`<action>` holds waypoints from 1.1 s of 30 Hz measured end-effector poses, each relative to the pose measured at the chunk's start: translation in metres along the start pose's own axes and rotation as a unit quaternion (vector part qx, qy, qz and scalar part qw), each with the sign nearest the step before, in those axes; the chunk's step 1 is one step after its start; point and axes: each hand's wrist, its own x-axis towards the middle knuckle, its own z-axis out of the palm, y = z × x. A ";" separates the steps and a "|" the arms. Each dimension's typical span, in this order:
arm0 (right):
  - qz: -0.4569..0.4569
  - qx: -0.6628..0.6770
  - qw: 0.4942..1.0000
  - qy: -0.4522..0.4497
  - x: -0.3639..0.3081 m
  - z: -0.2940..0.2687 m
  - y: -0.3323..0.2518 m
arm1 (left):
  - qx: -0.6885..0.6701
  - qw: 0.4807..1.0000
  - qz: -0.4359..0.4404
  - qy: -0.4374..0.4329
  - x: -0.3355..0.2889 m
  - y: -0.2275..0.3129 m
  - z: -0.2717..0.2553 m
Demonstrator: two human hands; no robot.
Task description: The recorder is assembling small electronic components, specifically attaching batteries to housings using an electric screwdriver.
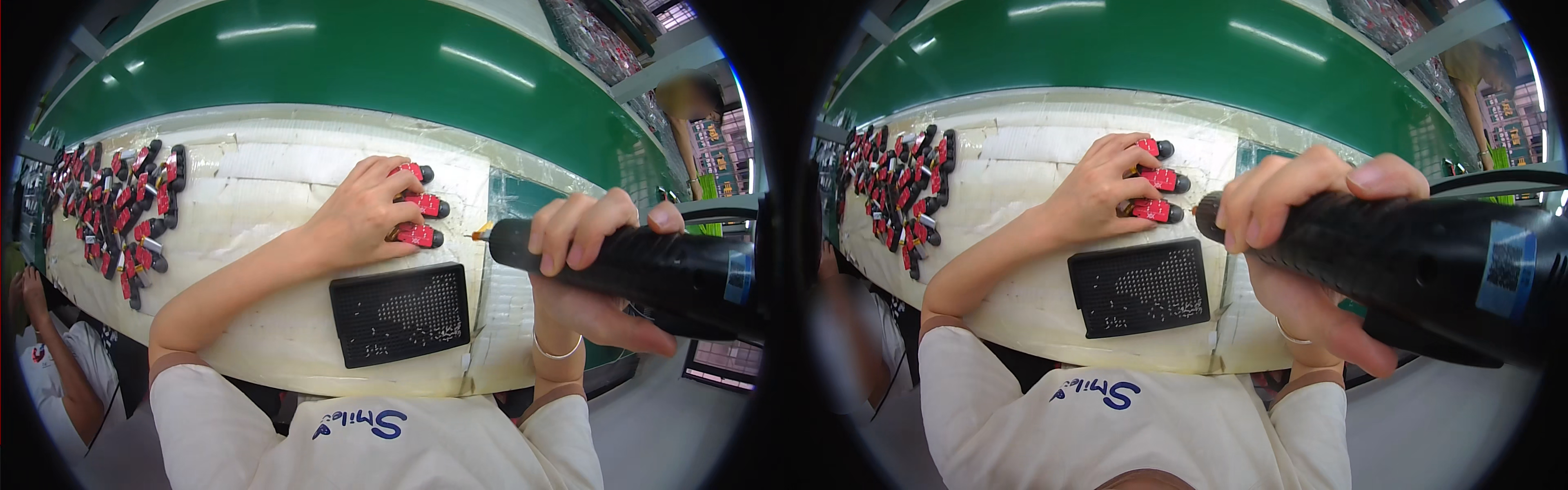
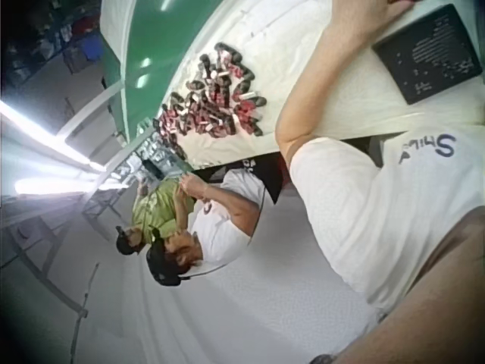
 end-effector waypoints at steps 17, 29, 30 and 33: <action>0.064 -0.059 0.996 -0.026 -0.016 0.016 0.041 | -0.013 0.999 -0.009 0.049 -0.015 0.000 0.012; 0.082 -0.001 0.996 -0.019 -0.016 0.011 0.047 | -0.003 0.998 -0.004 0.055 -0.013 0.000 0.013; 0.084 -0.002 0.996 -0.019 -0.016 0.011 0.046 | -0.002 0.999 -0.004 0.053 -0.013 0.001 0.013; 0.084 -0.017 0.996 -0.036 -0.016 0.010 0.046 | 0.002 0.999 -0.006 0.053 -0.014 0.000 0.014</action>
